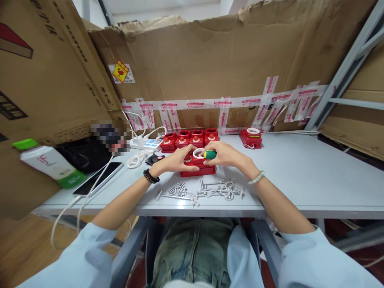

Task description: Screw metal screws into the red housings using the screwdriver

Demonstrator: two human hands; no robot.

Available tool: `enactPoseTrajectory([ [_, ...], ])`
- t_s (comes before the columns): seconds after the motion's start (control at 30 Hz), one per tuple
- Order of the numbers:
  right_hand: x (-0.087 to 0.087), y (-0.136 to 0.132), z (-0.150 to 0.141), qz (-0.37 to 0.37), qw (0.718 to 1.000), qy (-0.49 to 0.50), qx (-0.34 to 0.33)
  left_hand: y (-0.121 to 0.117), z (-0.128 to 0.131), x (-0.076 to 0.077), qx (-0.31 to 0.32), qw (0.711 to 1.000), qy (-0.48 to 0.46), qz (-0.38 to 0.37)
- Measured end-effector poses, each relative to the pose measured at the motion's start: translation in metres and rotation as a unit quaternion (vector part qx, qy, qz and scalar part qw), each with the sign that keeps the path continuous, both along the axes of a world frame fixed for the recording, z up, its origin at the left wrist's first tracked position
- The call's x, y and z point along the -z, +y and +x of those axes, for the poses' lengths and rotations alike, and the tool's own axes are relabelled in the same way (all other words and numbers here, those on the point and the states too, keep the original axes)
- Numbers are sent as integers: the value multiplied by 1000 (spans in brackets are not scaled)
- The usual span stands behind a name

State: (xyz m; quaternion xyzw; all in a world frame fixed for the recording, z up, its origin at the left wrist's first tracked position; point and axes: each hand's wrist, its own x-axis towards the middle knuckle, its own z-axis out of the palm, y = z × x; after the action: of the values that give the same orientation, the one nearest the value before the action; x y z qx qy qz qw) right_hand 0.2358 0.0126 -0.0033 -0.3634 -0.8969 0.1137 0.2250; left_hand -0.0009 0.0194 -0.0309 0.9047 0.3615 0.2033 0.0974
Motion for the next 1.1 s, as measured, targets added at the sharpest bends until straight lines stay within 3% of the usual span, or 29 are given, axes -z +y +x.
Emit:
enactPoseTrajectory([
  [0.47, -4, 2, 2, -66, 998, 14, 8, 3, 1, 6, 8, 998, 2, -63],
  [0.9, -5, -1, 0, -57, 998, 1, 8, 2, 3, 5, 18, 997, -8, -69],
  [1.1, -3, 4, 0, -31, 998, -24, 38, 3, 4, 4, 9, 997, 6, -81],
])
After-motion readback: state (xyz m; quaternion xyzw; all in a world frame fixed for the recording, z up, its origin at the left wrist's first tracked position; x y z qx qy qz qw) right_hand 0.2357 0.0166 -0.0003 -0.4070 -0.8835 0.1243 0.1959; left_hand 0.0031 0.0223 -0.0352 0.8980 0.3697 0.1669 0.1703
